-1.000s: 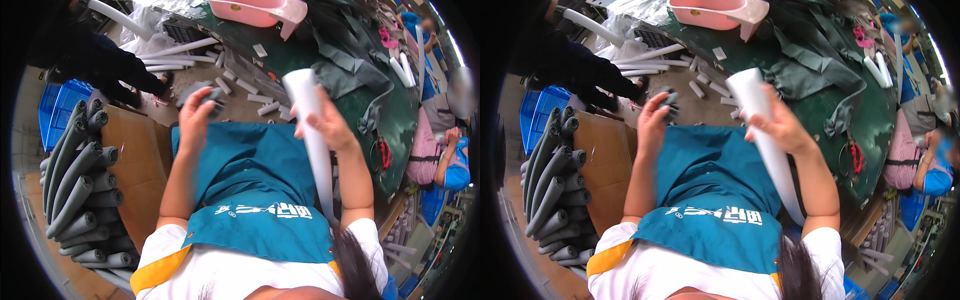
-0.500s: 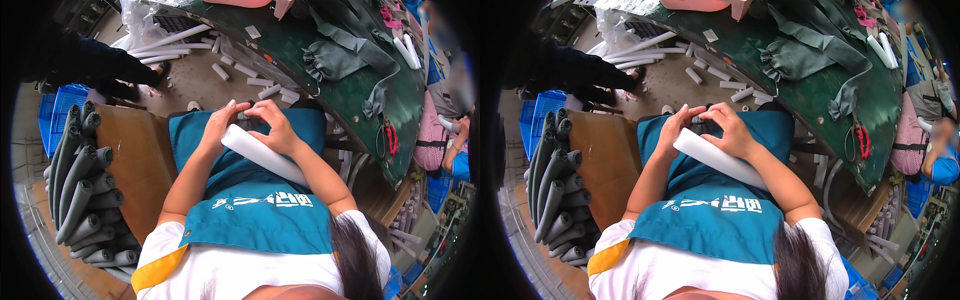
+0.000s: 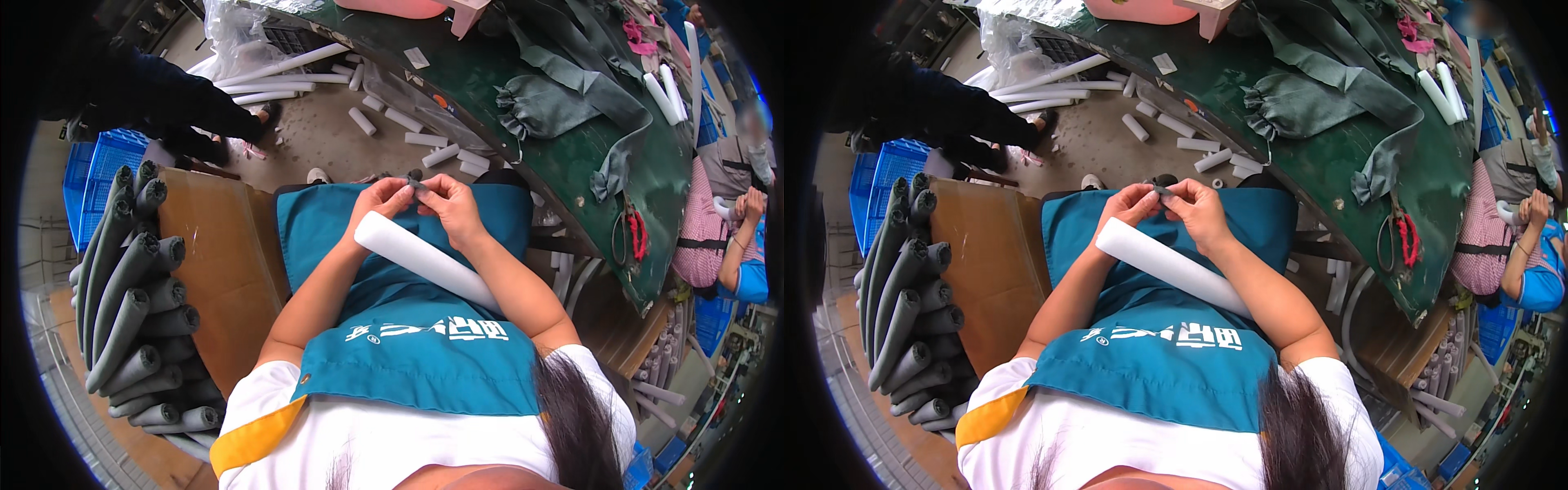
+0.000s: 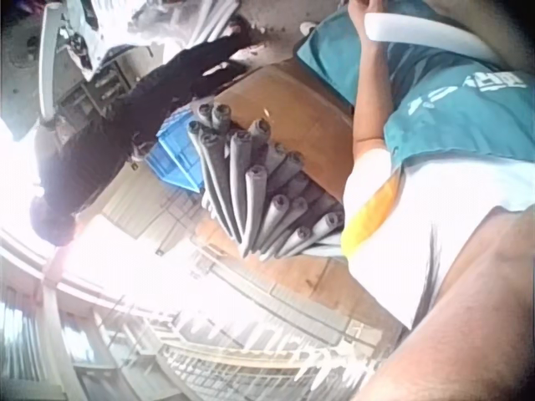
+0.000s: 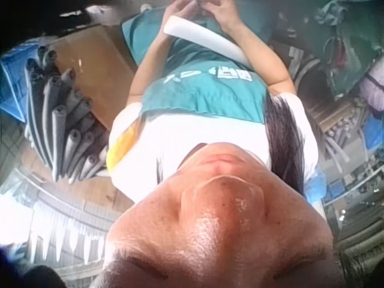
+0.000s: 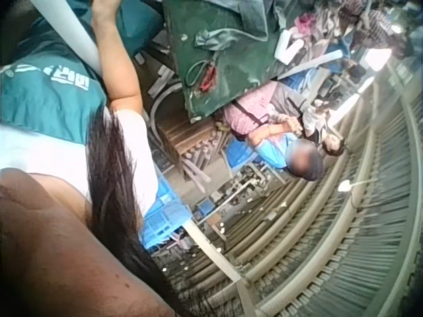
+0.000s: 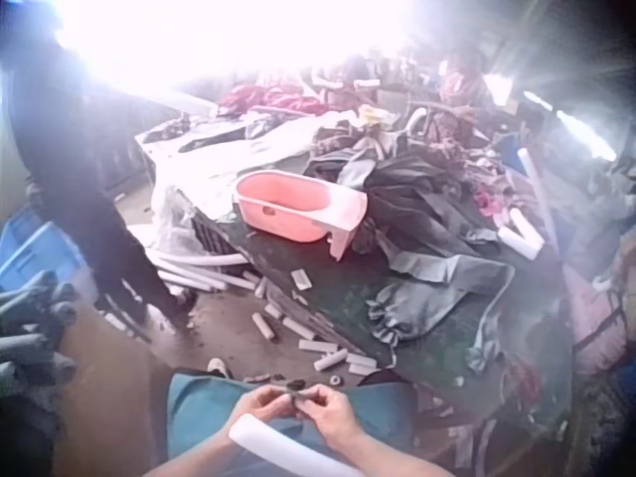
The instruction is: The person slides gray fabric sleeves over white PVC pipes, trims the excess fabric with scissors, and places the finished pieces into a blue crate. The person repeats this process for multiple pipes.
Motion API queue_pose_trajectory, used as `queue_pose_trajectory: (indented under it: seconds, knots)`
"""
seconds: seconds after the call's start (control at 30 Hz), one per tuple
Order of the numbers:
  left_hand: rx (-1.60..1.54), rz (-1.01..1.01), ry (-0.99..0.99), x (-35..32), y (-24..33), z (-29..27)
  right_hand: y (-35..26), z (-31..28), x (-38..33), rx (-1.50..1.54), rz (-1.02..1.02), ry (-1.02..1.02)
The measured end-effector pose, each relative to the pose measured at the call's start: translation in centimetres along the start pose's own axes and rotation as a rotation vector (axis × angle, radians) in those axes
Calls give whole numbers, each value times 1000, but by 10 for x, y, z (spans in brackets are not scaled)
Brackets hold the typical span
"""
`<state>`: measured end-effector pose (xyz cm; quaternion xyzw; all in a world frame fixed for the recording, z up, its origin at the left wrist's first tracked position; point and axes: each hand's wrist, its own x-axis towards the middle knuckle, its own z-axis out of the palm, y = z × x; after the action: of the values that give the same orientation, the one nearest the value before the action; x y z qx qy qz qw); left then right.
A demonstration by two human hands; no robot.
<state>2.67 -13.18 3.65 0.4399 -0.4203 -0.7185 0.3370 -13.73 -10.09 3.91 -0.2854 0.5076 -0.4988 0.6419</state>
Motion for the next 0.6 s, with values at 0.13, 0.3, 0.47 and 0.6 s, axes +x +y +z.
queue_pose_trajectory:
  seconds: [0.13,0.3,0.47,0.6]
  knots:
    - [55,30,-44,2,1,-7,8,-12,4,-78,-75,-82]
    - [-65,36,-57,6,1,-16,-12,-5,-2,218,75,-142]
    - [-41,-2,-75,1,6,-17,-16,-1,-8,-138,1,-120]
    - [19,4,-97,4,-1,-22,-9,4,-6,-222,-68,-67]
